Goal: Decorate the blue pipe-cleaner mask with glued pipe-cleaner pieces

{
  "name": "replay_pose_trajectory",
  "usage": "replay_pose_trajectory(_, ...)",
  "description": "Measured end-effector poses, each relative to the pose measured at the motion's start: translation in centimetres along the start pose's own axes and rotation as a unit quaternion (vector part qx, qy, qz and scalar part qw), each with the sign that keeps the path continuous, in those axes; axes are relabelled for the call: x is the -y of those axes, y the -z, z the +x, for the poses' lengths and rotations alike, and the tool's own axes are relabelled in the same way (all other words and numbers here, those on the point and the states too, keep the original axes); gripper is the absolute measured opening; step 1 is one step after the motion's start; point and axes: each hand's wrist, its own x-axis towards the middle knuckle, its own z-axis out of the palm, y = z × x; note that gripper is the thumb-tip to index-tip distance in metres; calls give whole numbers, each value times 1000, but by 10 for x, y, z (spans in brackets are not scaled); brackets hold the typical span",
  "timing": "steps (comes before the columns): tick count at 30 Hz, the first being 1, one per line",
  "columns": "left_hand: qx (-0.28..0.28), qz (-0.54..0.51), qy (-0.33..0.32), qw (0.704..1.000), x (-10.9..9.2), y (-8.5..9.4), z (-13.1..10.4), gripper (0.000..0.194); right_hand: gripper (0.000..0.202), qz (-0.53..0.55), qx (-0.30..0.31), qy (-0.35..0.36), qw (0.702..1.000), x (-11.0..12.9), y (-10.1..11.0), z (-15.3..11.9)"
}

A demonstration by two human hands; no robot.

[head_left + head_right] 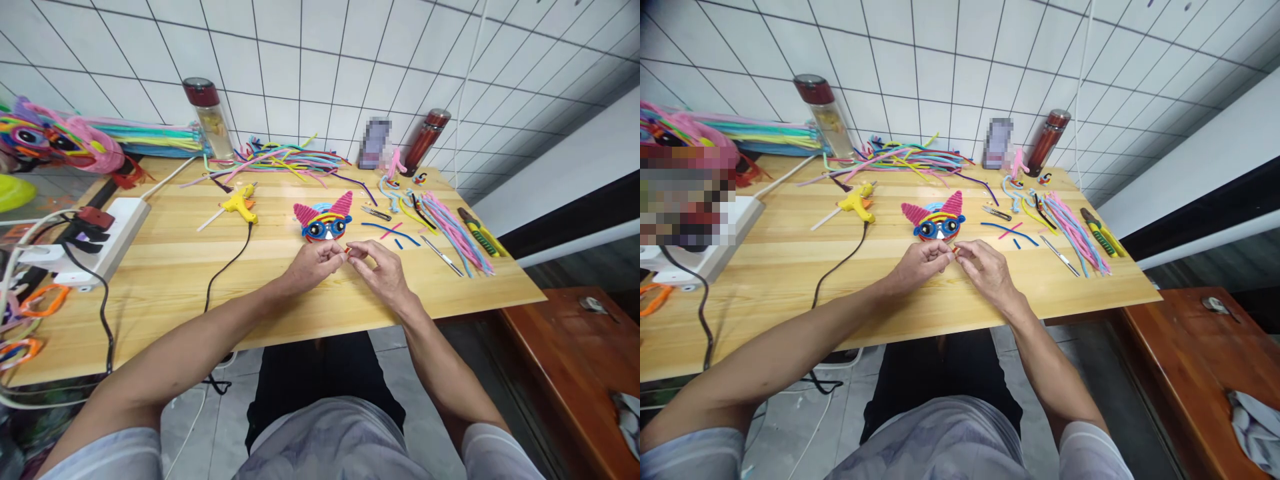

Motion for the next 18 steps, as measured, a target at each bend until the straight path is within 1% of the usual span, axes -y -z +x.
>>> replay_pose_trajectory(5,-61,13,-31,998,3,-2,0,24,22,3,11,18,1000,-1,2,14)
replay_pose_trajectory(7,-107,-1,-50,993,4,-2,0,23,22,-2,1,11,1000,-6,0,20)
replay_pose_trajectory(11,-211,-24,-71,975,5,-1,1,24,22,-24,-21,-16,999,-17,-10,34)
replay_pose_trajectory(14,-257,-12,-89,962,8,2,3,21,22,-52,-15,-10,998,-24,-16,43)
replay_pose_trajectory(18,-319,37,-163,933,11,11,8,16,22,-75,-10,7,997,-28,-22,48)
